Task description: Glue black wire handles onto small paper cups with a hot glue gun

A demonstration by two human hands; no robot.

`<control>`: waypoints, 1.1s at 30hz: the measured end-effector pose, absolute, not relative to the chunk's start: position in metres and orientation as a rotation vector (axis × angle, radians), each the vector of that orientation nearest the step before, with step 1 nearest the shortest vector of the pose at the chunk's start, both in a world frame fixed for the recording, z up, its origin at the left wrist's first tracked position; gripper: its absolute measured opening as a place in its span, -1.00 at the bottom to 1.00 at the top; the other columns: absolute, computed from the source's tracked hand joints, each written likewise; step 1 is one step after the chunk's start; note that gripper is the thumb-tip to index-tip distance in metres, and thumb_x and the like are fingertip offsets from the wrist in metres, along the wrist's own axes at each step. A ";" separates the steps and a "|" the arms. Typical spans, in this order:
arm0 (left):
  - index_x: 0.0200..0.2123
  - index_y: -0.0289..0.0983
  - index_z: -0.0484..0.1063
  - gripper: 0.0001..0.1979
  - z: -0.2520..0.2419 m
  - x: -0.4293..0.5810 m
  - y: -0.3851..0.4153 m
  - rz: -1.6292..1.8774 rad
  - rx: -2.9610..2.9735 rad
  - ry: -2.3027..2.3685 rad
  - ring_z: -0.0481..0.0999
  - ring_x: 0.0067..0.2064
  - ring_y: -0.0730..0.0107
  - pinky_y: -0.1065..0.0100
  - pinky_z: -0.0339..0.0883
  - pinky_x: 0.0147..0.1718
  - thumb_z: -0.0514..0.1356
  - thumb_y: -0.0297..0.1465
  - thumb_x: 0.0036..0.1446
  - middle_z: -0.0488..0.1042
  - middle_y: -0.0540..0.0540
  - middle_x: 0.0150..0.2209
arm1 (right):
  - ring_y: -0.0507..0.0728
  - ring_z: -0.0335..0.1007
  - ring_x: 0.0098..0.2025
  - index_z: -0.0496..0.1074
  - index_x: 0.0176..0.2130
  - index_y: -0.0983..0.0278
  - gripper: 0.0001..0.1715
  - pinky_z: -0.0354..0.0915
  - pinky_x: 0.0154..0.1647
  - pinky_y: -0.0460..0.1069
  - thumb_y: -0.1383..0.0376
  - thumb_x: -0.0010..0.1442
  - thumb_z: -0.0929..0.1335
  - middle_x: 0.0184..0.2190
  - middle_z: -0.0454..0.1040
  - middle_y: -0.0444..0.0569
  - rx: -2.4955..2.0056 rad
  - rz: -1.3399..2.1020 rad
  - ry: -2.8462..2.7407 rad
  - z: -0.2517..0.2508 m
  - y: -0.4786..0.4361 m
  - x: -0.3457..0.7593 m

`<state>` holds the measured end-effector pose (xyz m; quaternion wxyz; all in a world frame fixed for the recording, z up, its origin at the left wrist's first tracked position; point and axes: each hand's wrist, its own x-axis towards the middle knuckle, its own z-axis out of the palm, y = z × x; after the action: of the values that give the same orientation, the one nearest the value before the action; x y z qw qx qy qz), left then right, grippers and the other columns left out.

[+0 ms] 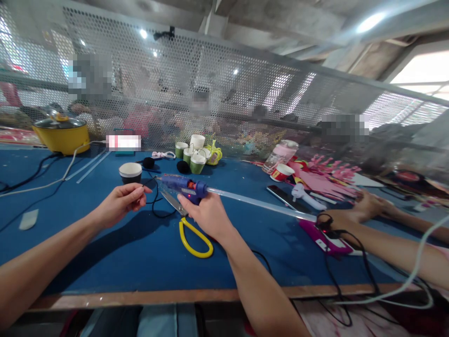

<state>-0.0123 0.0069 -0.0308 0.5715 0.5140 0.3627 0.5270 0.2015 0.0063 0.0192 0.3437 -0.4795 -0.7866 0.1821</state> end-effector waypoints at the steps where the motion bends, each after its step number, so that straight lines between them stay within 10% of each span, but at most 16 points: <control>1: -0.37 -0.34 0.44 -0.73 -0.031 -0.012 0.007 1.235 1.202 0.847 0.22 -0.58 0.63 0.51 0.08 -0.59 0.20 -0.23 -0.03 0.36 0.03 -0.59 | -0.01 0.25 -0.71 0.33 -0.61 0.29 -0.70 0.23 -0.59 -0.10 0.19 0.06 0.29 -0.78 0.31 -0.17 -1.248 0.478 -2.029 0.019 0.006 0.202; 33: -0.38 -0.34 0.40 -0.75 -0.028 -0.011 0.005 1.257 1.130 0.786 0.24 -0.62 0.63 0.50 0.07 -0.62 0.20 -0.25 -0.02 0.36 0.04 -0.59 | 0.05 0.32 -0.65 0.36 -0.60 0.28 -0.69 0.26 -0.58 -0.07 0.16 0.06 0.29 -0.76 0.34 -0.14 -1.218 0.456 -2.026 0.016 0.005 0.201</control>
<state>-0.0110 0.0055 -0.0281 0.5960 0.4867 0.3386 0.5415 0.2014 0.0050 0.0158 0.3590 -0.4722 -0.7854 0.1770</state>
